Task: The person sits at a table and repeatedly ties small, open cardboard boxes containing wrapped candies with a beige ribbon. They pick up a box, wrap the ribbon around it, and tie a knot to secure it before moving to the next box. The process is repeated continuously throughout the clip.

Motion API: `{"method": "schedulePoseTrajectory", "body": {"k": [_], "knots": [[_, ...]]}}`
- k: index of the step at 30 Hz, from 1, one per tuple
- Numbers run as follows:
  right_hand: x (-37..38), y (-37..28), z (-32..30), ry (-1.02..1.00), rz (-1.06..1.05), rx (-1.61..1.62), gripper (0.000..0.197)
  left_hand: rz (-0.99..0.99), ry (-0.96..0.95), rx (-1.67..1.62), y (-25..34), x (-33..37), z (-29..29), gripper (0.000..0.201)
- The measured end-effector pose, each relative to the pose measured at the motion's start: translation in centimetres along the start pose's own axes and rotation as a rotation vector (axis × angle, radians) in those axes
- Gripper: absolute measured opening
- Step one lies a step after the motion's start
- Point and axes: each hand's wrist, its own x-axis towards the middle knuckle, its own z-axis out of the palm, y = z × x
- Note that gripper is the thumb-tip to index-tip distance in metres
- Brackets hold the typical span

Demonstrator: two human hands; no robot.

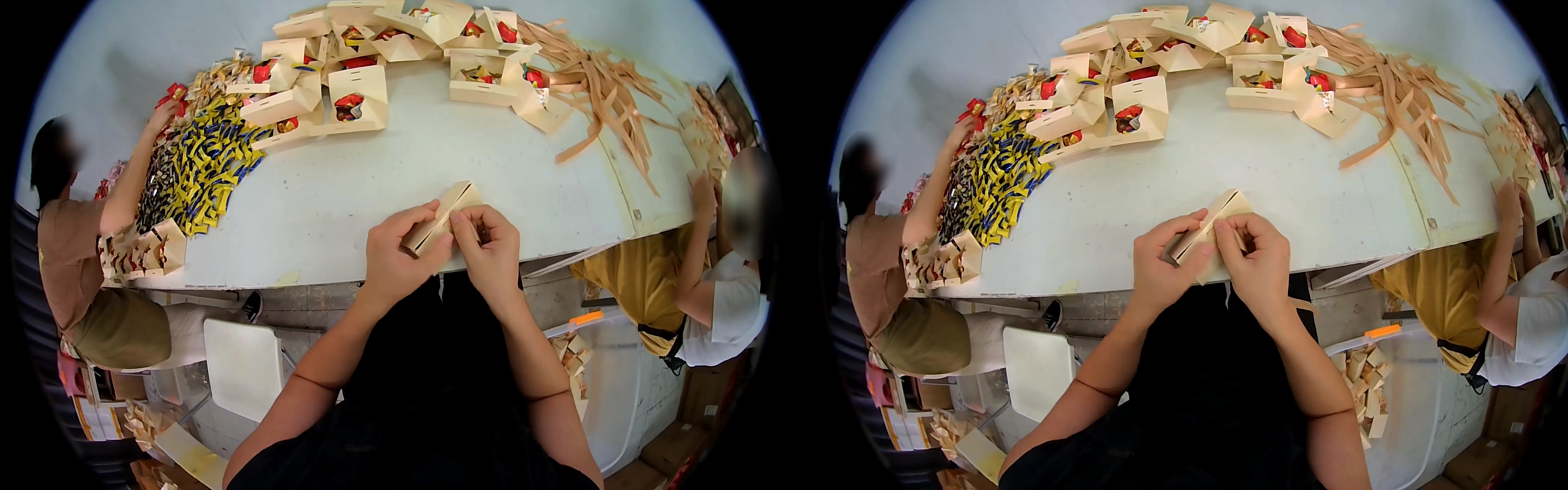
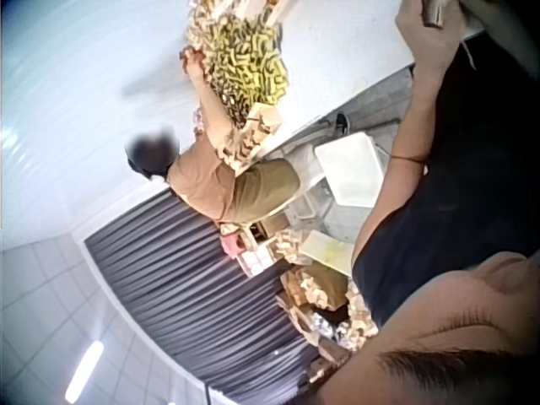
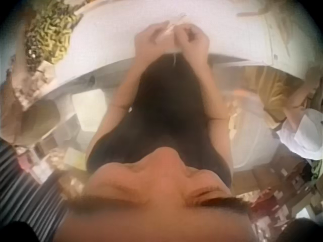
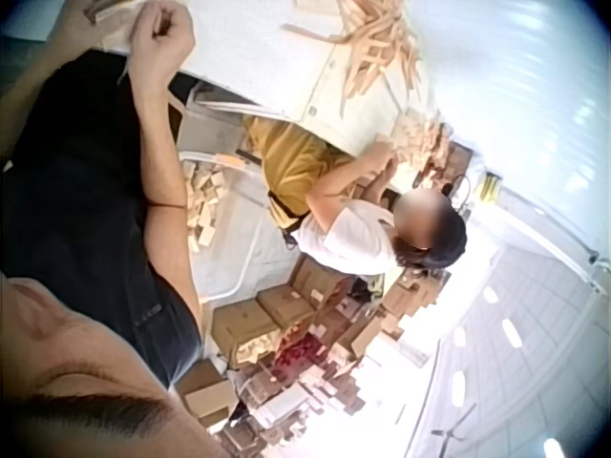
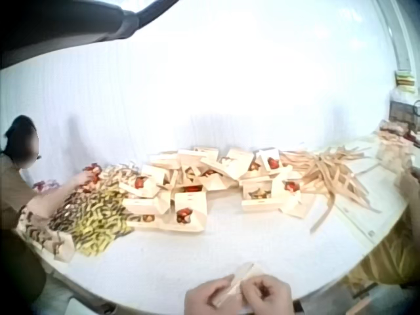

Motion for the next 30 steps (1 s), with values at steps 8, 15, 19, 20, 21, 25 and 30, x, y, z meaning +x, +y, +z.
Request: {"method": "schedulePoseTrajectory", "body": {"k": [8,15,19,20,21,25,30], "knots": [[0.3,-3.4,-0.5,-0.031,-0.069,-0.359,0.028,-0.028,-0.197,0.038,-0.7,2.9,-1.0,0.011],[1.9,-6.0,-0.4,-0.106,-0.032,-0.671,0.045,-0.357,-0.097,-0.421,-1.1,2.9,-1.3,0.019],[2.6,-5.7,-1.0,-0.110,-0.015,-0.667,0.036,-0.428,0.141,-0.630,-1.9,3.1,-5.4,0.020],[2.5,-5.5,-1.1,-0.099,-0.001,-0.643,0.035,-0.395,0.224,-0.603,-2.6,3.2,-6.7,0.019],[2.3,-5.2,-1.0,-0.096,0.015,-0.612,0.034,-0.363,0.313,-0.567,-3.0,3.1,-8.0,0.018],[2.1,-3.8,-0.8,-0.090,0.020,-0.460,0.029,-0.080,0.661,-0.035,-3.7,1.5,-8.6,0.014],[2.0,-2.1,-0.6,-0.082,-0.026,-0.367,0.029,-0.054,0.043,0.254,0.4,-2.3,-4.3,0.030]]}}
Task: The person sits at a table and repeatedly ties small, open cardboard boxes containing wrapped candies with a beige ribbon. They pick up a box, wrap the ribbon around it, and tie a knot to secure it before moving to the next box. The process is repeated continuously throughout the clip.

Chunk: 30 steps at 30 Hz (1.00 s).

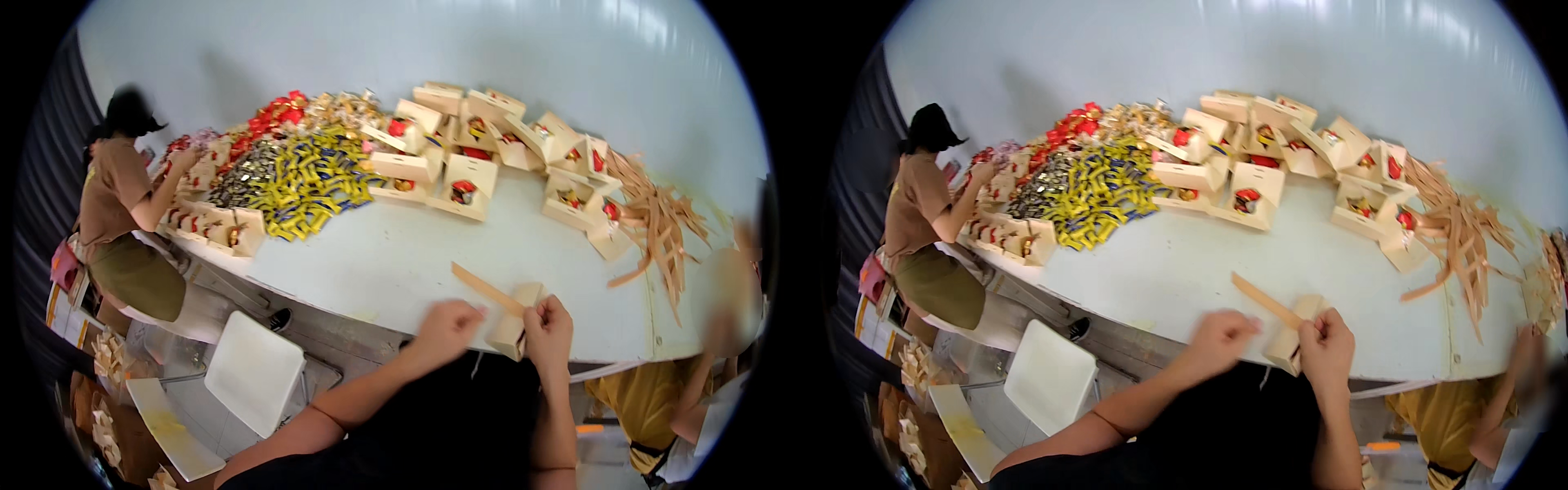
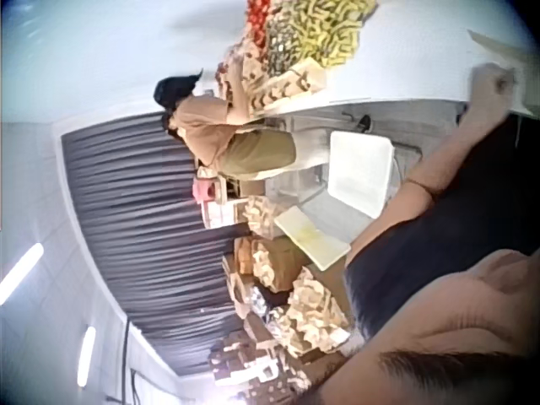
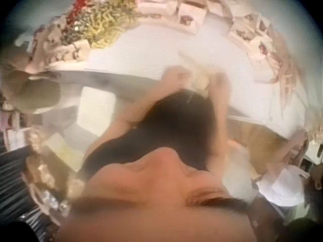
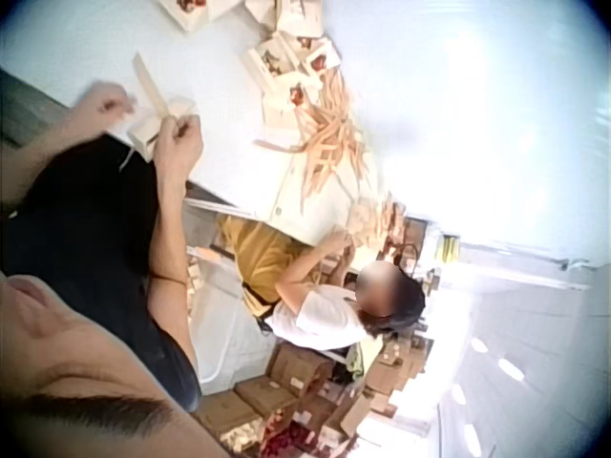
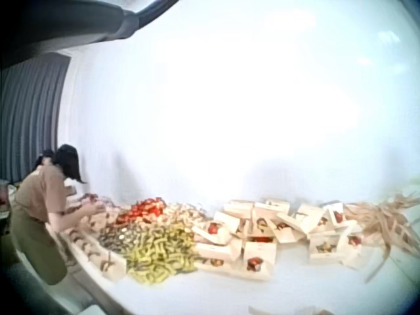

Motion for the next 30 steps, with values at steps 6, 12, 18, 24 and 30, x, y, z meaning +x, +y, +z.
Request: {"method": "schedulePoseTrajectory", "body": {"k": [6,12,18,24,30], "knots": [[0.1,1.4,-0.3,-0.018,-0.034,0.045,0.034,-0.040,-0.083,-0.173,0.4,3.2,5.2,0.030],[0.6,1.5,-0.4,0.006,-0.095,0.010,0.033,0.002,0.170,-0.661,-1.3,5.0,10.3,0.023],[0.1,2.5,-0.7,-0.019,-0.110,-0.026,0.021,-0.236,-0.032,-1.072,0.4,6.2,10.9,0.014],[-0.1,-1.8,-2.7,-0.260,0.038,-0.011,0.025,-0.027,-0.150,-1.043,1.8,5.7,9.1,0.034],[0.4,-2.2,-4.6,-0.425,0.073,-0.028,0.022,-0.188,-0.229,-0.885,3.6,6.0,7.8,0.030]]}}
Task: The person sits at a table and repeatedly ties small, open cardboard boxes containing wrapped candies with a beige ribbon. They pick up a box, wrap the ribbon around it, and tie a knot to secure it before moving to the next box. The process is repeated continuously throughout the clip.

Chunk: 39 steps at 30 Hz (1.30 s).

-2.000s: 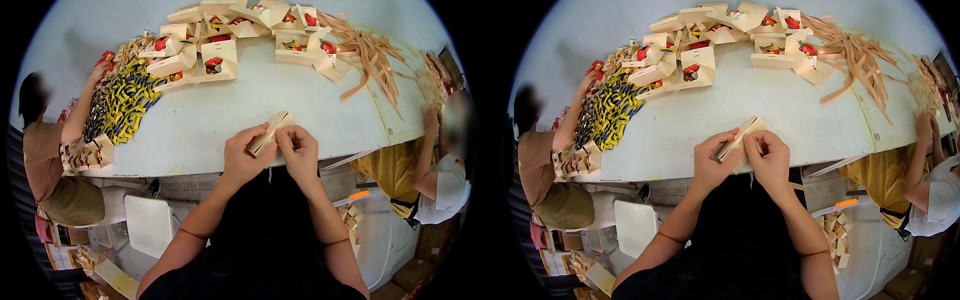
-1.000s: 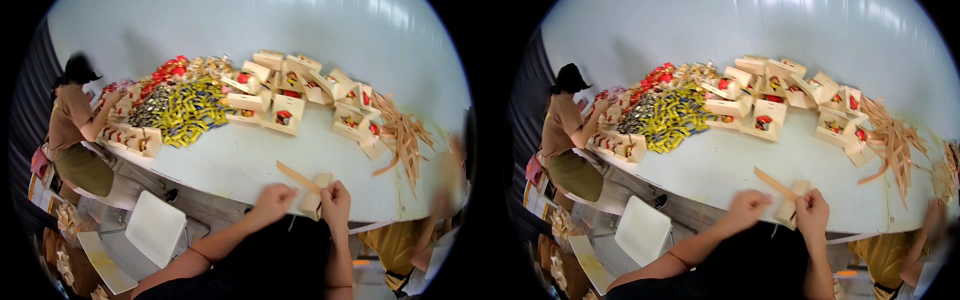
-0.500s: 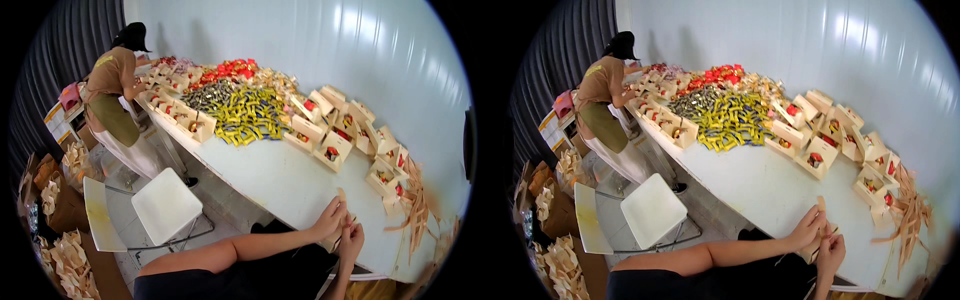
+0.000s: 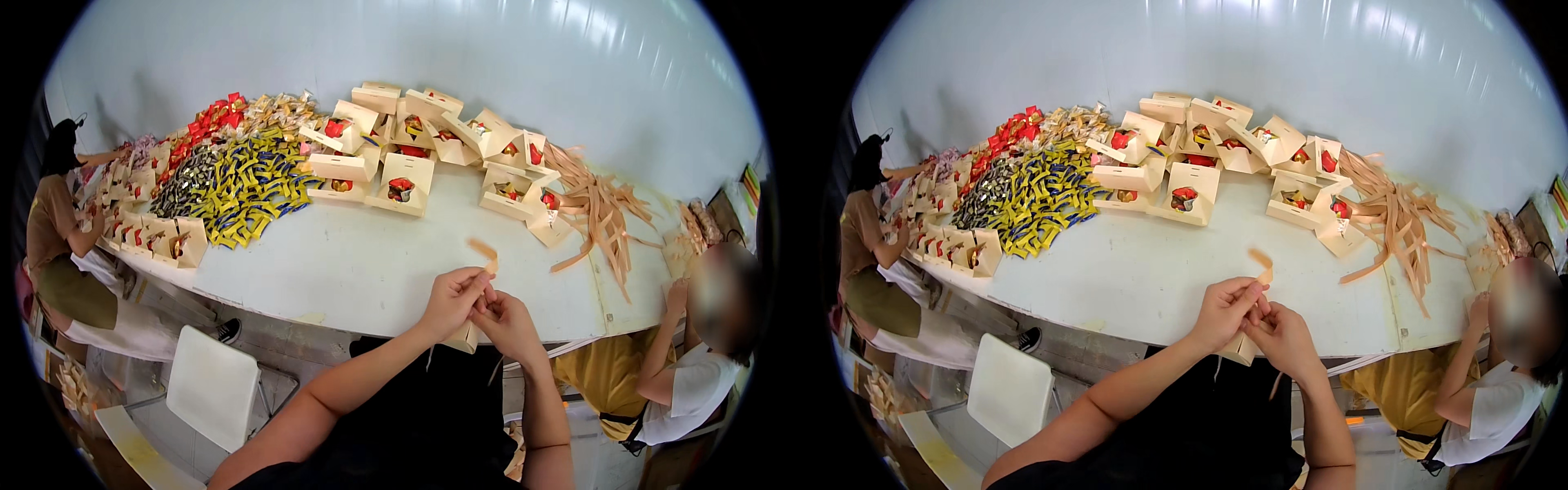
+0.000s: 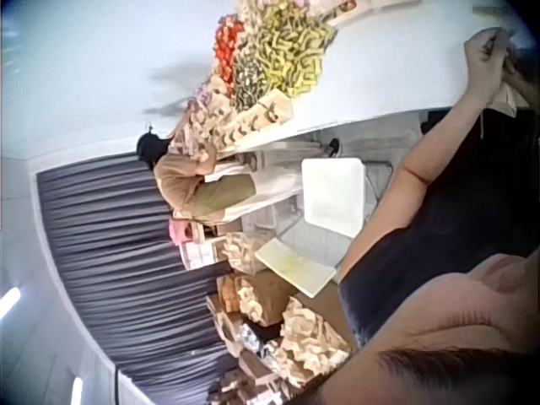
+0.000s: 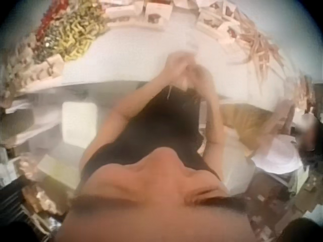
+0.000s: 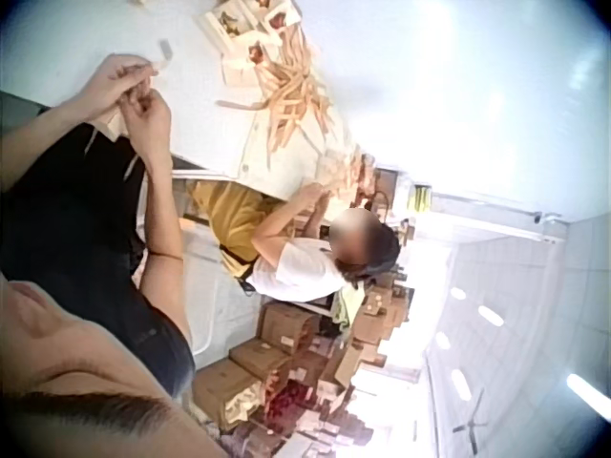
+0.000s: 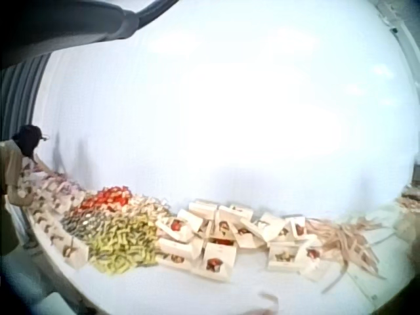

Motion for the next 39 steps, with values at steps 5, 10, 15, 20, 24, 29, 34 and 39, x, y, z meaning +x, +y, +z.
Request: {"method": "schedulePoseTrajectory", "body": {"k": [5,10,15,20,24,29,34,39], "knots": [[0.1,-1.2,-1.4,-0.123,-0.060,-0.058,0.029,0.239,-0.080,0.265,-0.2,-0.2,0.8,0.024],[2.3,-5.6,-6.5,-0.292,0.038,-0.491,0.039,0.300,-0.002,0.437,-1.9,0.3,1.1,0.020],[3.5,-9.3,-10.1,-0.122,0.024,-0.299,0.046,0.631,-0.013,0.747,-0.7,-0.4,1.9,0.022],[4.0,-10.5,-6.8,-0.024,-0.148,0.197,0.030,0.362,-0.053,0.747,-1.4,-0.5,1.6,0.025],[2.7,-9.3,-6.4,0.486,-0.323,0.306,0.038,0.129,-0.101,0.259,-2.5,0.3,0.9,0.029],[-0.9,-2.0,-8.0,0.224,0.176,-0.170,0.032,0.076,-0.130,0.211,-2.0,0.3,0.3,0.030],[0.5,2.7,-2.1,0.369,-0.080,0.461,0.023,0.041,-0.201,0.290,-1.2,0.4,1.0,0.029],[1.5,1.5,-2.3,0.522,-0.227,0.424,0.022,0.113,-0.136,0.385,-0.6,0.0,1.6,0.031]]}}
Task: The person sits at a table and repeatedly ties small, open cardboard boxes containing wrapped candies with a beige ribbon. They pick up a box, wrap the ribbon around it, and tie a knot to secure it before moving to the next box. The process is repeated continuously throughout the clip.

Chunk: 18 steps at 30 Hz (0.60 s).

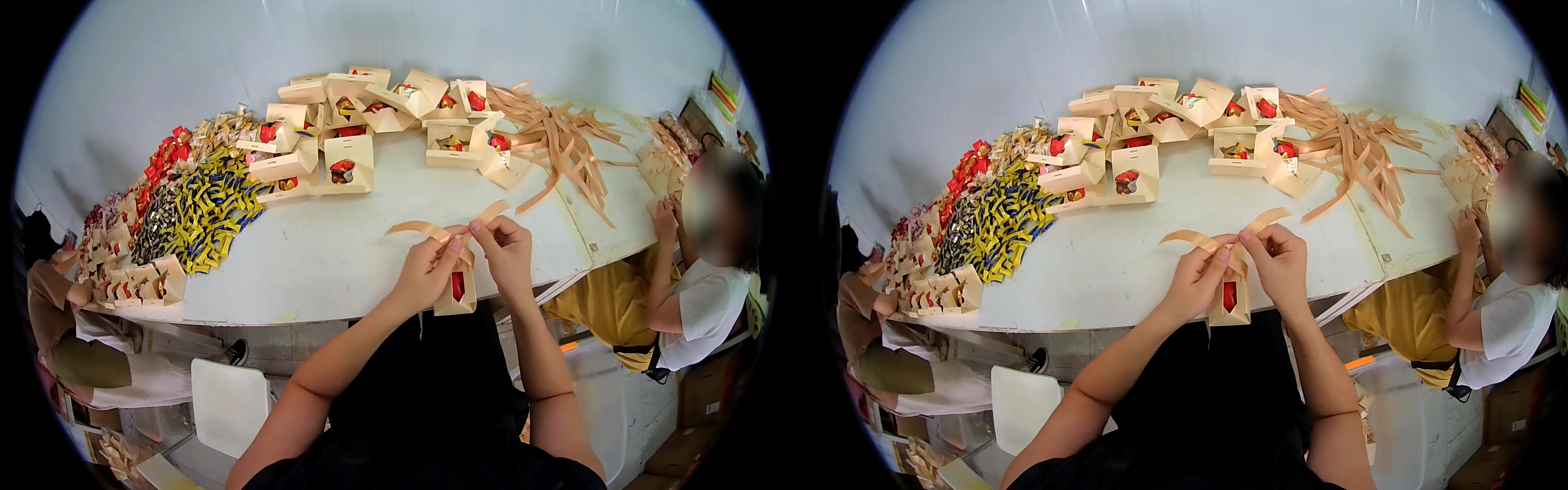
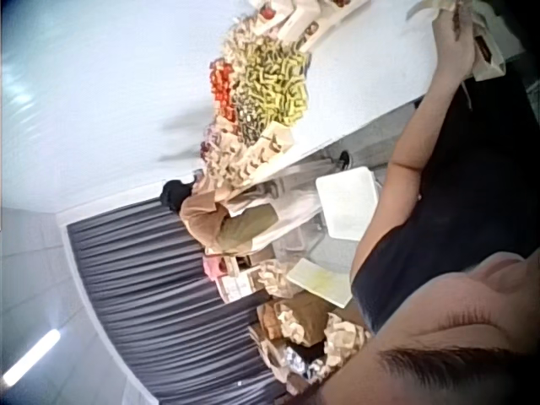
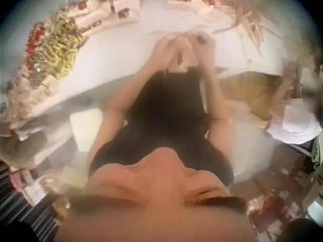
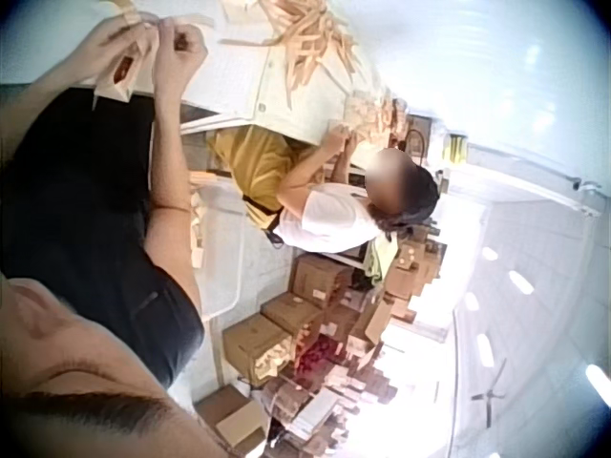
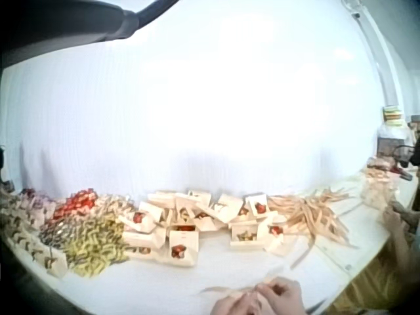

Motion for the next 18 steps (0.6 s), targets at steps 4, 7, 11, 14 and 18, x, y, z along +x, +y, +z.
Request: {"method": "schedulePoseTrajectory", "body": {"k": [4,7,11,14,18], "knots": [[-0.6,-0.8,0.4,0.110,-0.346,-0.122,0.025,-0.003,-0.066,0.200,0.0,0.2,-0.6,0.036],[-2.3,-0.6,-0.7,-0.023,-0.486,-0.305,0.018,-0.064,-0.004,-0.195,-0.3,0.3,-0.1,0.035],[-4.4,-2.4,-2.3,-0.471,-0.354,-0.322,0.014,-0.110,-0.066,-0.136,0.1,0.2,-1.5,0.034],[-3.9,-1.4,-3.2,-0.362,-0.189,0.002,0.033,-0.089,-0.124,-0.052,0.8,0.0,-1.8,0.031],[-2.9,0.0,-3.4,-0.262,-0.029,0.128,0.034,0.018,-0.110,-0.028,0.6,-0.1,-1.4,0.026]]}}
